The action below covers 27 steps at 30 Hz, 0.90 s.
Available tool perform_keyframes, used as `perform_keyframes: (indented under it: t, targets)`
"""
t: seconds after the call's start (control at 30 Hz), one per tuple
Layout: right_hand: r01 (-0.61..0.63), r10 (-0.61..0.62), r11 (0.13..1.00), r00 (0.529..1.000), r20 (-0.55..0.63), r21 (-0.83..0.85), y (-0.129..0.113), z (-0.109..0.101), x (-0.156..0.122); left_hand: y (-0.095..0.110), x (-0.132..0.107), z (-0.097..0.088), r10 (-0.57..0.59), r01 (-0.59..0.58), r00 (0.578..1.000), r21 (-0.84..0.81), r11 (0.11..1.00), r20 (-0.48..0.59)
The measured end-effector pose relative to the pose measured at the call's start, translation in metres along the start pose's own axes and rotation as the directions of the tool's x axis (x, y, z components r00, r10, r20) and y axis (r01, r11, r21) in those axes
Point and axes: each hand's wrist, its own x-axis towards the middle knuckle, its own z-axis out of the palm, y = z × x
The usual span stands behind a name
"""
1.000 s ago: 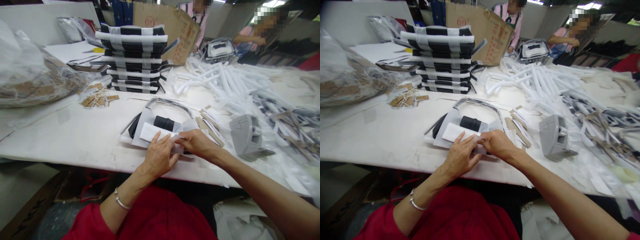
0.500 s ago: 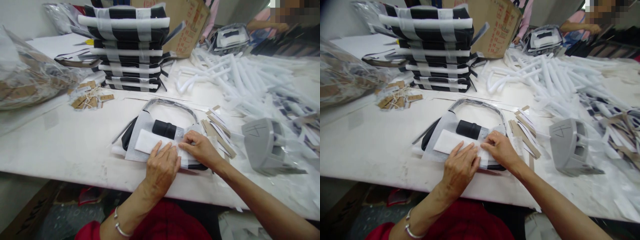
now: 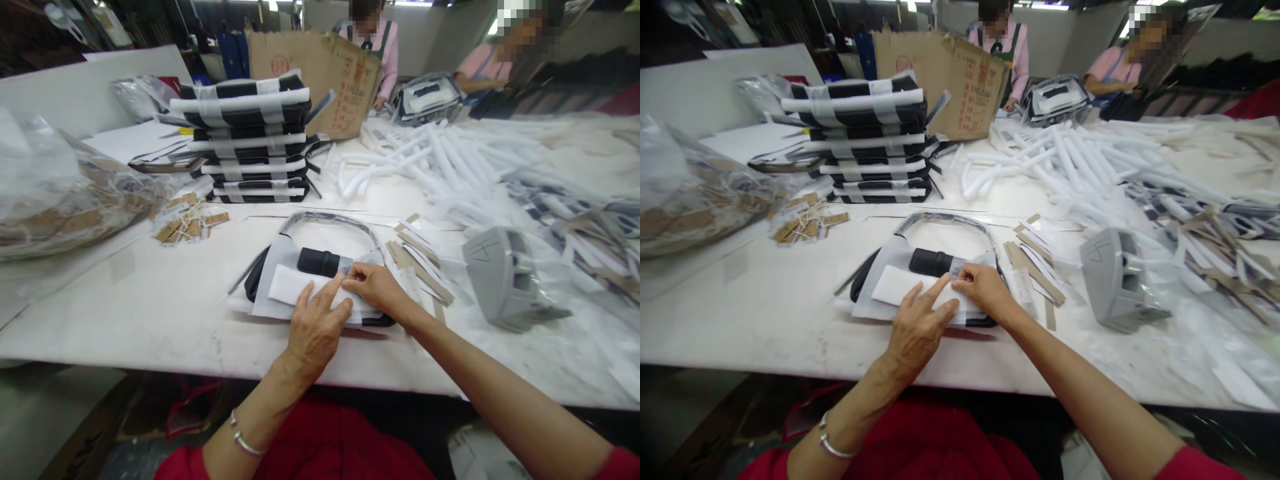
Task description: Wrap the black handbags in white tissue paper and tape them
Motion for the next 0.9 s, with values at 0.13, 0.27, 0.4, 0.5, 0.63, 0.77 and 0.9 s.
perform_keyframes:
  t: [0.13, 0.27, 0.4, 0.5, 0.63, 0.77, 0.9]
  targets:
    - [0.020, -0.020, 0.995, 1.000, 0.003, -0.093, 0.000, 0.000, 0.005, -0.008, -0.007, -0.001, 0.148, -0.147, 0.989, -0.047, 0.988, 0.029]
    - [-0.007, 0.010, 0.982, 1.000, 0.014, -0.191, -0.004, -0.002, 0.007, -0.012, -0.012, 0.002, 0.170, -0.166, 0.984, -0.071, 0.984, 0.061]
    - [-0.005, 0.003, 0.972, 1.000, -0.012, -0.233, -0.009, -0.002, 0.008, -0.011, -0.011, 0.005, 0.131, -0.127, 0.985, -0.043, 0.991, 0.109]
    - [-0.007, -0.006, 0.966, 0.999, -0.049, -0.258, -0.012, 0.000, 0.009, -0.009, -0.011, 0.006, 0.126, -0.124, 0.987, -0.023, 0.992, 0.104]
    - [-0.011, -0.029, 0.966, 0.989, -0.148, -0.260, -0.020, -0.007, 0.001, -0.009, -0.012, 0.006, 0.132, -0.132, 0.987, -0.011, 0.991, 0.087]
    - [-0.040, -0.012, 0.984, 0.956, -0.292, -0.171, -0.012, -0.053, -0.036, -0.011, -0.012, 0.005, 0.140, -0.139, 0.987, -0.023, 0.990, 0.073]
    - [-0.120, 0.117, 0.992, 0.759, -0.641, 0.040, 0.035, -0.141, -0.094, -0.010, -0.011, 0.003, 0.148, -0.147, 0.989, -0.031, 0.989, 0.022]
